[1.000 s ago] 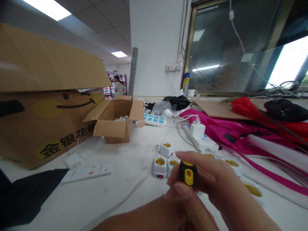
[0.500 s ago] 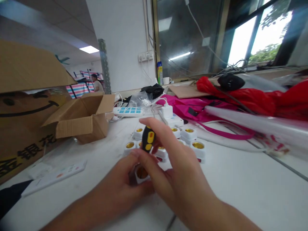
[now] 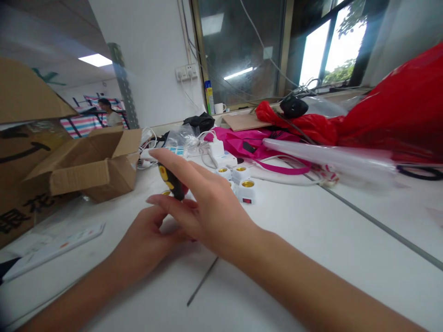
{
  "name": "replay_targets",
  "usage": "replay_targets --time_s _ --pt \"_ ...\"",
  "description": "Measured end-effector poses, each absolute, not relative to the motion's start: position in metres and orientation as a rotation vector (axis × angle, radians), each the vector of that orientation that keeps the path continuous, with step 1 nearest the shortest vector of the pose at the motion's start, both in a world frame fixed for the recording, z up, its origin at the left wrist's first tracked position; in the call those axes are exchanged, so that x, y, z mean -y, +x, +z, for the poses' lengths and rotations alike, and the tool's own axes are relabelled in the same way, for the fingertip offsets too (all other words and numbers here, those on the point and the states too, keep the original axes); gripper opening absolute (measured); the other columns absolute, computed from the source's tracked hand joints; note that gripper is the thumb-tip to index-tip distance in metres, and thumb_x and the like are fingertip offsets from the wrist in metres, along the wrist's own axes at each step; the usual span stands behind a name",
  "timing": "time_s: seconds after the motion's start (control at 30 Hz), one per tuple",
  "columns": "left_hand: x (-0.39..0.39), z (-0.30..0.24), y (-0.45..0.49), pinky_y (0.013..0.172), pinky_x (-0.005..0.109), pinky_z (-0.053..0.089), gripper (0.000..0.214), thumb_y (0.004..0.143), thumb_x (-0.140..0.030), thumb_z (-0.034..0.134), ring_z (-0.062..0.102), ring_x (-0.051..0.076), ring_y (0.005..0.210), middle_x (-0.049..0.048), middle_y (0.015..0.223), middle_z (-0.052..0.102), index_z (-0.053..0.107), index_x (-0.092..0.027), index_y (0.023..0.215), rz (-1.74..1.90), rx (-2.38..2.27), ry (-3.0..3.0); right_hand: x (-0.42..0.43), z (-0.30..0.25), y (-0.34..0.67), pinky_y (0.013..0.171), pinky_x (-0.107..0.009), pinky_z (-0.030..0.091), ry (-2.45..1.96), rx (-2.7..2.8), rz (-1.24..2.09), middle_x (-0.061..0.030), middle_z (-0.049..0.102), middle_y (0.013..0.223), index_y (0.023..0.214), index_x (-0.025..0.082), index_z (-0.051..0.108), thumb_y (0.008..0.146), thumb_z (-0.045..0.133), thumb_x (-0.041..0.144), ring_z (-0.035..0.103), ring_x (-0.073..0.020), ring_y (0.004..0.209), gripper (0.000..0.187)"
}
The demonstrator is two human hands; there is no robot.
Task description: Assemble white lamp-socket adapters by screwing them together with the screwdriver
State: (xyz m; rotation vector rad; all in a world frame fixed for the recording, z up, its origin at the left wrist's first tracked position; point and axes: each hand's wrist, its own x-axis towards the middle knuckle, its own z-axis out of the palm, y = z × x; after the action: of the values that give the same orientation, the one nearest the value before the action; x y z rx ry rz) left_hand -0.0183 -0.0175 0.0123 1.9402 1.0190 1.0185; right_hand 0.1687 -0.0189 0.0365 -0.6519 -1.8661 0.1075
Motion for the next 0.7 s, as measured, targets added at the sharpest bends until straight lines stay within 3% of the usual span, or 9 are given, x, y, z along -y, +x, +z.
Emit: replay_targets --time_s 0.23,0.37,0.53,0.7 --pt "0.017 0.019 -0.017 0.104 0.039 0.056 0.025 0.087 -0.020 0.087 0.074 0.027 0.116 0.0042 0.114 0.083 0.081 -0.020 0.111 0.935 -0.809 1.749 0.019 0.042 0.163 0.081 -0.035 0.062 -0.763 1.768 0.271 -0.0025 0.077 0.108 0.155 0.029 0.062 0.102 0.075 0.020 0.071 -0.0220 0.091 0.056" --pt "0.016 0.018 -0.019 0.103 0.039 0.058 0.018 0.090 -0.020 0.084 0.075 0.027 0.112 0.0065 0.114 0.083 0.081 -0.018 0.107 0.926 -0.757 1.774 0.027 0.044 0.157 0.068 -0.028 0.061 -0.707 1.802 0.421 -0.0030 0.078 0.117 0.157 0.032 0.060 0.103 0.066 0.014 0.076 -0.0209 0.096 0.057" --pt "0.019 0.020 -0.019 0.101 0.039 0.061 0.023 0.093 -0.015 0.076 0.074 0.027 0.112 0.0068 0.118 0.083 0.081 -0.019 0.114 0.922 -0.732 1.777 0.033 0.041 0.155 0.081 -0.034 0.068 -0.668 1.836 0.374 -0.0024 0.078 0.116 0.164 0.039 0.052 0.104 0.064 0.012 0.078 -0.0229 0.098 0.066" --pt "0.017 0.016 -0.020 0.102 0.038 0.060 0.021 0.097 -0.024 0.078 0.072 0.025 0.105 0.0086 0.115 0.080 0.081 -0.016 0.115 0.884 -0.685 1.777 0.029 0.040 0.156 0.071 -0.031 0.067 -0.695 1.809 0.464 -0.0019 0.078 0.107 0.156 0.037 0.054 0.110 0.062 0.022 0.079 -0.0230 0.098 0.050"
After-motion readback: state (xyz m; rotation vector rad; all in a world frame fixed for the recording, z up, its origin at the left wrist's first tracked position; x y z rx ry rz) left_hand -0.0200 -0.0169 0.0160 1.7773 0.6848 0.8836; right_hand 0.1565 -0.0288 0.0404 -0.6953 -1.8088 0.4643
